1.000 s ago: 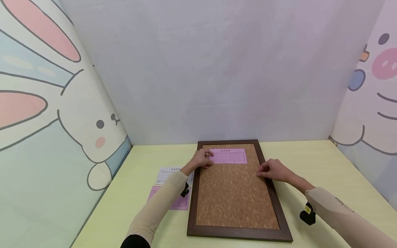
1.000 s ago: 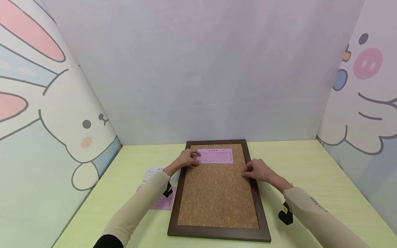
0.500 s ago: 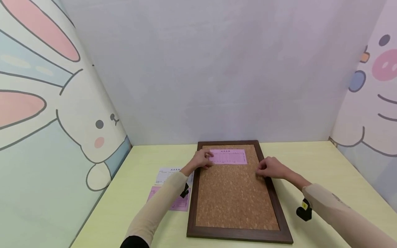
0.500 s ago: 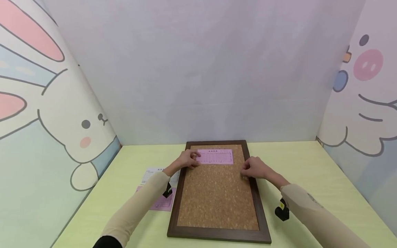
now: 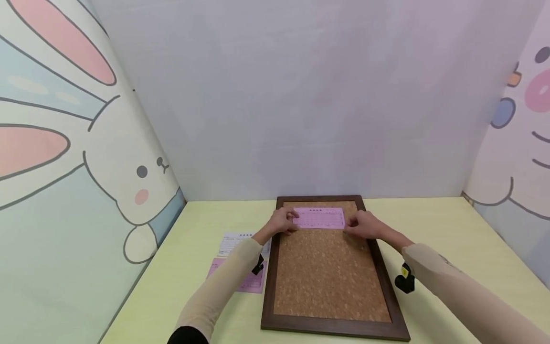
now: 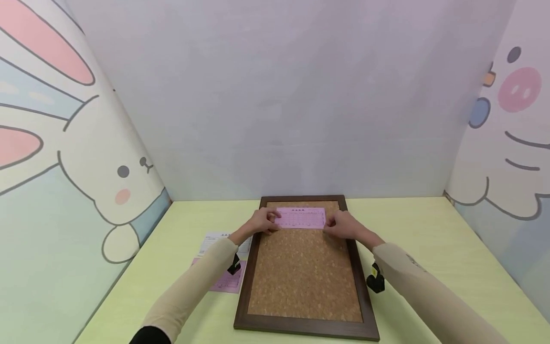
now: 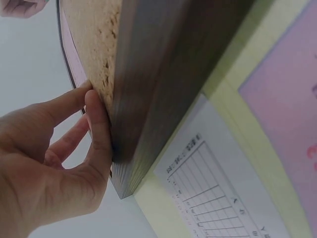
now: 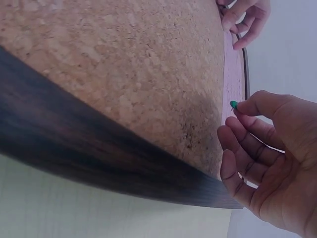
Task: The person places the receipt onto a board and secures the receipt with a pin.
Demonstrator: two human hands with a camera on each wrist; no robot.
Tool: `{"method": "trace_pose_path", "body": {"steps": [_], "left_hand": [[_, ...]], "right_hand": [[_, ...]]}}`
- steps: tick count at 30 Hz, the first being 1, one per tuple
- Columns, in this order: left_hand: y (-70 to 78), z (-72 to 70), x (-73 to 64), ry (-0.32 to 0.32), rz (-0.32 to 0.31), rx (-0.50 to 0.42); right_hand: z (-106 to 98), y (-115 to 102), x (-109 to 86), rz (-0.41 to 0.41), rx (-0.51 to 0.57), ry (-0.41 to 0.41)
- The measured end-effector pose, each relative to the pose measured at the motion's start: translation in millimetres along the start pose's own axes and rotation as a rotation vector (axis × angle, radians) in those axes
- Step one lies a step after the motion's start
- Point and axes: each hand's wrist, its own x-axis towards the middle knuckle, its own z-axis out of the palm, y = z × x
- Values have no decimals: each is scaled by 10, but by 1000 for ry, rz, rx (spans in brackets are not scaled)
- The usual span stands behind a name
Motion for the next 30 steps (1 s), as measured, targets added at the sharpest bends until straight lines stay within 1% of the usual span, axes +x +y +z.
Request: {"method": "trace_pose_path", "body": {"steps": [4, 8, 12, 20, 26, 30], "left_hand": [[7, -3, -15, 4, 0, 20], [9, -6, -15, 9, 5, 23], [4, -6, -10, 9, 6, 17], [-2, 0, -10, 11, 10, 12], [1, 0, -23, 0, 18, -1], [-1, 8, -9, -1, 31, -11]], "right_hand": [[2, -17, 67, 5, 1, 19], [-19, -21, 132, 31, -11, 53], [-36, -4, 192, 69, 6, 63], [20, -3, 317, 123, 101, 106], [103, -55, 420, 212, 164, 118], [127, -105, 497, 248, 185, 144]]}}
